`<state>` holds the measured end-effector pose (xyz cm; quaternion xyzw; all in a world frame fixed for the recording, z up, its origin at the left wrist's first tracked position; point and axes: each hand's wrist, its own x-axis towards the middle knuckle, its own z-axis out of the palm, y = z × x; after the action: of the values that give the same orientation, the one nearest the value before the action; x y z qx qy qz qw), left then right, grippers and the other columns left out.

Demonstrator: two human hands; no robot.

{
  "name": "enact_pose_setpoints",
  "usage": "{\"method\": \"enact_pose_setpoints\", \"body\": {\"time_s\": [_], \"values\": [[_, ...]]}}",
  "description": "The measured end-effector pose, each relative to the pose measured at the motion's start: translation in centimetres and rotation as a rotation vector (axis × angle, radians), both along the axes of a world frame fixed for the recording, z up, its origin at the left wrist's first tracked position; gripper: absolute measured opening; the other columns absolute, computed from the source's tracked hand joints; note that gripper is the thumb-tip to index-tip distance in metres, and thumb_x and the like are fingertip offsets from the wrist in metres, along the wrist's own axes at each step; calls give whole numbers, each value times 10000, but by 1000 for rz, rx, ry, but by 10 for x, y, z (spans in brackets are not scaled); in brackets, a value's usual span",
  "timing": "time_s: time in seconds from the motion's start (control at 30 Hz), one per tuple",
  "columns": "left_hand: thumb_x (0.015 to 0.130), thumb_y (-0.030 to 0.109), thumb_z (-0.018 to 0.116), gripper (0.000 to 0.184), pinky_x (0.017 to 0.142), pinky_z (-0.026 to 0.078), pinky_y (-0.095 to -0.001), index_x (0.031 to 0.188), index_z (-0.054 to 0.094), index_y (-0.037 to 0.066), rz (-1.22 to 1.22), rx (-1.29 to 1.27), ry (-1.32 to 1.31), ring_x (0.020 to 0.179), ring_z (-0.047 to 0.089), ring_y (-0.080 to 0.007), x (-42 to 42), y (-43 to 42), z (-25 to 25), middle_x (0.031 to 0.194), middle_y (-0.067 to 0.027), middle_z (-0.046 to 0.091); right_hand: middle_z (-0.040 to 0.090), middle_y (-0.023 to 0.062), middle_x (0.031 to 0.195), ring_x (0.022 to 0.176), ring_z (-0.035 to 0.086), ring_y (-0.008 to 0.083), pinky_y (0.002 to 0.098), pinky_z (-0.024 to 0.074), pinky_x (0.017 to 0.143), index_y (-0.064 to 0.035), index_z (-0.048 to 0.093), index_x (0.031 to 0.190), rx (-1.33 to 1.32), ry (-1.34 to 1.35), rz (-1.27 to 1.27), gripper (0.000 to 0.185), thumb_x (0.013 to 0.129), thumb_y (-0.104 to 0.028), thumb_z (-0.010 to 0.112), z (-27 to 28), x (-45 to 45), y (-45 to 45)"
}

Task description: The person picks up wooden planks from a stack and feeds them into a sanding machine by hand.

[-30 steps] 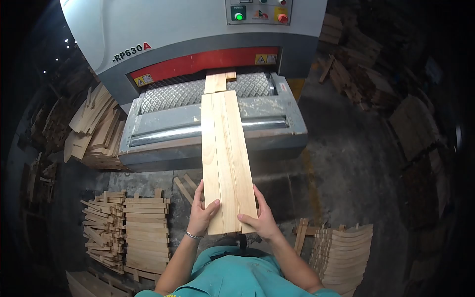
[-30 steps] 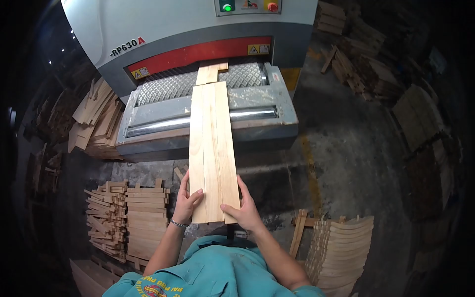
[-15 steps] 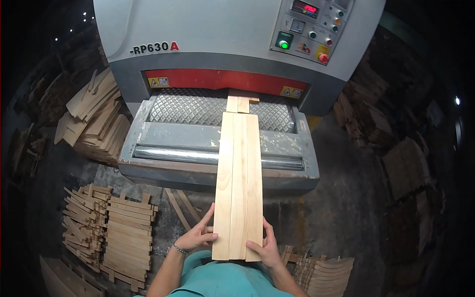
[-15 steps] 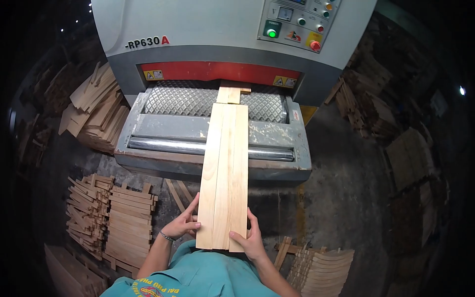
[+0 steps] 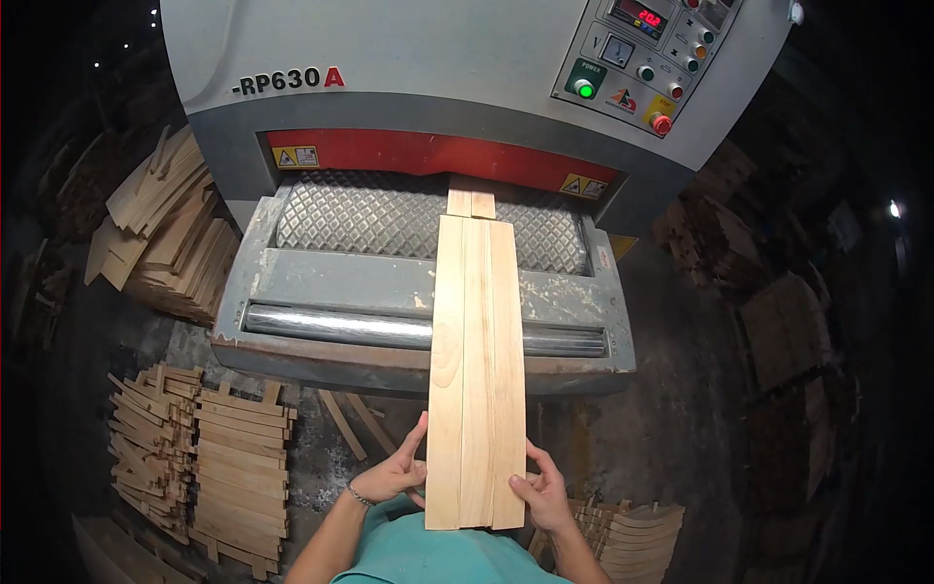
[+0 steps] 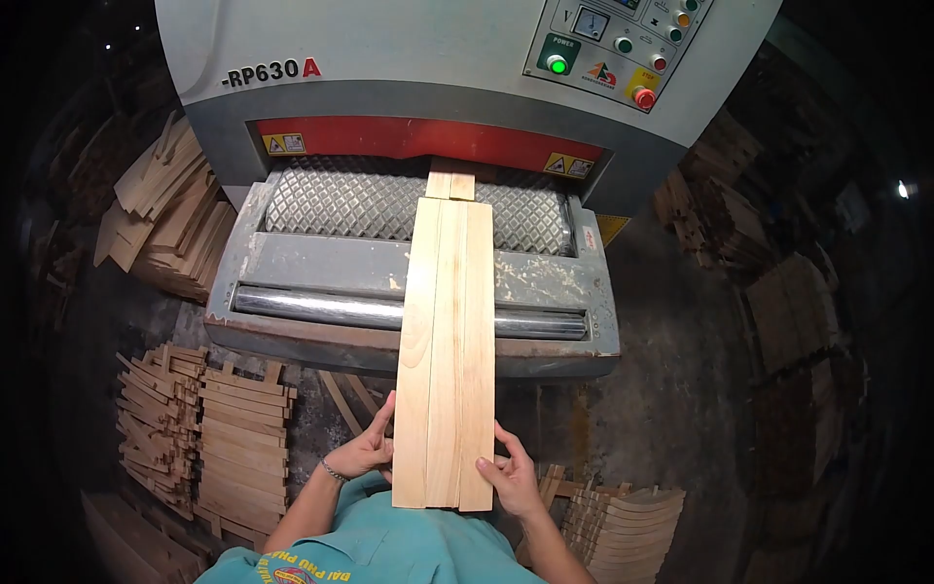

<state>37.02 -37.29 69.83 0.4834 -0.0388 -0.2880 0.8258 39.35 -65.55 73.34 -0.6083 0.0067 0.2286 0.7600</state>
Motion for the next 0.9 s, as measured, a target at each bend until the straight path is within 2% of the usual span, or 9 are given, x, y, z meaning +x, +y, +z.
{"method": "enact_pose_setpoints", "body": {"time_s": [0.23, 0.37, 0.53, 0.9], "values": [[999, 237, 497, 850, 699, 611, -344, 1479, -199, 332, -35, -8, -2, 937, 622, -131, 13, 9, -2, 1106, -72, 625, 595, 149, 1234, 986, 647, 175, 298, 524, 862, -33, 312, 1451, 22, 3, -22, 632, 897, 3, 613, 1, 14, 8], [1008, 243, 473, 811, 700, 609, -339, 1488, -176, 328, -9, -38, 17, 961, 621, -137, 21, 13, -6, 1204, -78, 592, 618, 175, 1185, 931, 675, 202, 322, 544, 820, -29, 313, 1444, -25, -28, -25, 611, 903, -17, 598, -3, 18, 11], [1014, 252, 459, 787, 705, 602, -323, 1495, -160, 320, 0, -57, -21, 986, 619, -141, 31, 15, -8, 1259, -73, 577, 597, 151, 1232, 966, 657, 182, 300, 528, 843, -15, 309, 1451, -18, -36, -33, 619, 906, -19, 603, 2, 29, 17], [981, 273, 528, 833, 705, 590, -306, 1512, -113, 301, 78, -38, -21, 924, 632, -124, 53, 16, -3, 1097, -80, 640, 576, 175, 1258, 1043, 640, 223, 347, 514, 902, -11, 313, 1444, -50, -60, -44, 600, 914, -46, 592, 7, 50, 28]]}}
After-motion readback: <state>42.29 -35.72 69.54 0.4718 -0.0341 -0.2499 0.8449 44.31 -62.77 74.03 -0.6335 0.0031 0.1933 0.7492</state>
